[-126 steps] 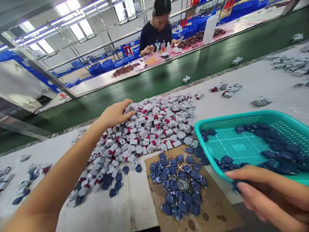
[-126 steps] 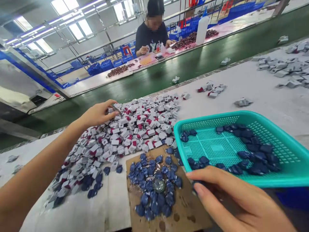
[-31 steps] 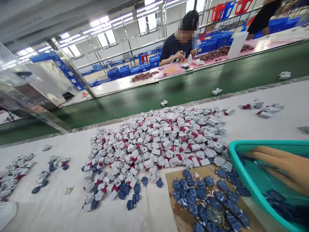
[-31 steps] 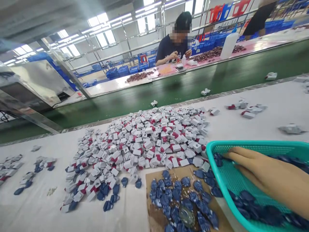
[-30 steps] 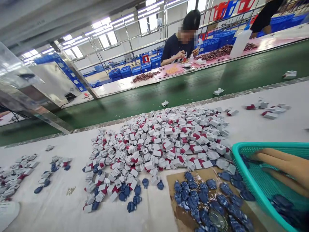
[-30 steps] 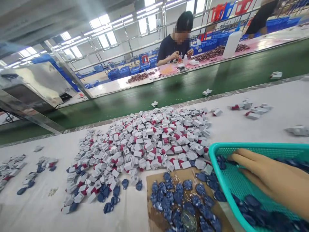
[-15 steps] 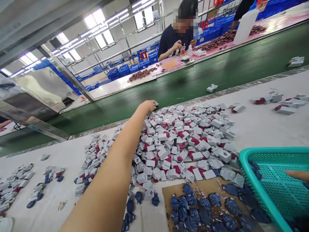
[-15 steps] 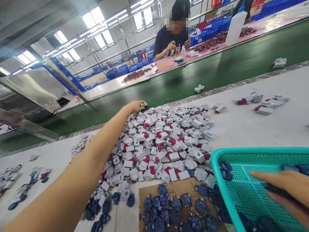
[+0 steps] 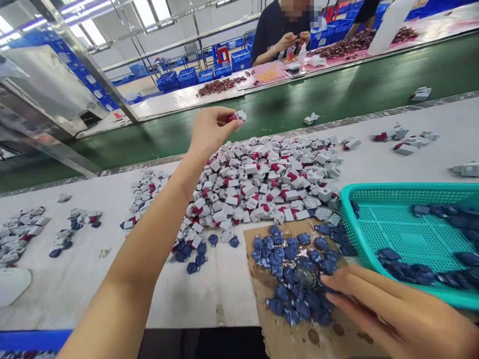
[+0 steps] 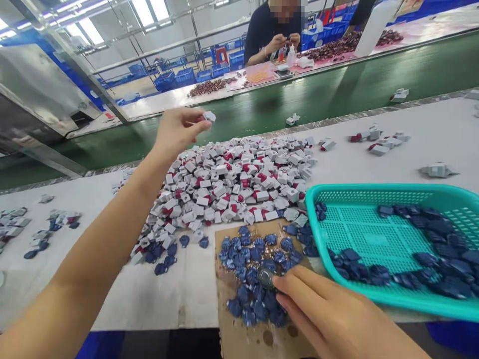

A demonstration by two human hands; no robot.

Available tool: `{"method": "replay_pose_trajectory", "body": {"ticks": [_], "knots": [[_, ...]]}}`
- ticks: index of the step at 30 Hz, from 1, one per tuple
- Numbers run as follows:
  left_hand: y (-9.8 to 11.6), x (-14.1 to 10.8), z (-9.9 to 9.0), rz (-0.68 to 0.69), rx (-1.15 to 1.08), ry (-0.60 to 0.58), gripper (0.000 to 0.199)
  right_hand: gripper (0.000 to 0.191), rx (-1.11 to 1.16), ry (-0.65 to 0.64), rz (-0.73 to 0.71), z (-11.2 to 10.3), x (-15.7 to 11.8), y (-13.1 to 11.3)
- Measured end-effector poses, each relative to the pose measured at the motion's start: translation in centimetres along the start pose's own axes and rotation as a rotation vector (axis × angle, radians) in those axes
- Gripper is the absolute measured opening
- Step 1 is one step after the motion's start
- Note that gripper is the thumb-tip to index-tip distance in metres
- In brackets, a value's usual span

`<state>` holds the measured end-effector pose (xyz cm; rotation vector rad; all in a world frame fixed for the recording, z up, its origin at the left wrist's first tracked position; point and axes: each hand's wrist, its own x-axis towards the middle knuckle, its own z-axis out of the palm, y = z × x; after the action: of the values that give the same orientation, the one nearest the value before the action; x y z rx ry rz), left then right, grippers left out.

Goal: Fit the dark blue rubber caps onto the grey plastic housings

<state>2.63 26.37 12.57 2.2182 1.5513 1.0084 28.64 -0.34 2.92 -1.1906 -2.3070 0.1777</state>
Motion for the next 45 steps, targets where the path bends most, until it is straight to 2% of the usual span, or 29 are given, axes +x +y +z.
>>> {"method": "replay_pose_trajectory", "body": {"ticks": [3,6,8,12,16,20,23,25,27,31,35,40,45], "knots": [[1.4,-6.6,-2.7,-0.097,-0.340,0.051,0.023,0.029,-0.001,-0.099,-0.120,0.6,2.0,-1.0],[2.4,-13.0,-4.4,-0.289,-0.587,0.057,0.031,0.028,0.024,-0.252,-0.059,1.2,2.9,-1.1],[2.9,-16.9,-4.8,-0.439,-0.747,0.063,0.038,0.026,0.038,-0.319,-0.028,1.4,3.2,-0.9],[4.1,-23.5,-3.5,-0.724,-1.045,0.101,0.044,0.028,0.065,-0.356,0.021,1.5,3.5,-0.5],[5.4,-27.5,-0.9,-0.936,-1.258,0.119,0.042,0.028,0.099,-0.379,0.076,1.4,3.3,-0.1],[6.5,-29.1,0.2,-0.988,-1.416,0.058,0.037,0.029,0.138,-0.330,0.127,0.1,3.7,-1.3],[7.2,-29.4,0.2,-0.983,-1.489,0.021,0.037,0.027,0.259,-0.178,0.186,-1.0,4.4,-4.1],[7.6,-29.5,0.2,-0.972,-1.526,0.031,0.039,0.023,0.332,-0.057,0.178,-1.5,4.8,-6.2],[7.8,-29.7,0.3,-0.936,-1.552,0.045,0.040,0.020,0.341,-0.007,0.141,-1.6,5.0,-7.8],[8.0,-29.8,0.5,-0.862,-1.587,0.064,0.039,0.015,0.326,-0.044,0.116,-1.1,4.9,-8.6],[8.0,-29.7,0.0,-0.888,-1.578,0.049,0.039,0.011,0.292,-0.067,0.066,-1.0,5.0,-8.5],[7.7,-29.9,-0.5,-0.843,-1.458,-0.052,0.037,0.025,0.291,-0.157,-0.003,-1.4,6.2,-9.3],[7.7,-30.5,0.2,-0.870,-1.410,-0.026,0.037,0.026,0.355,-0.214,0.019,-0.9,6.4,-9.2]]}}
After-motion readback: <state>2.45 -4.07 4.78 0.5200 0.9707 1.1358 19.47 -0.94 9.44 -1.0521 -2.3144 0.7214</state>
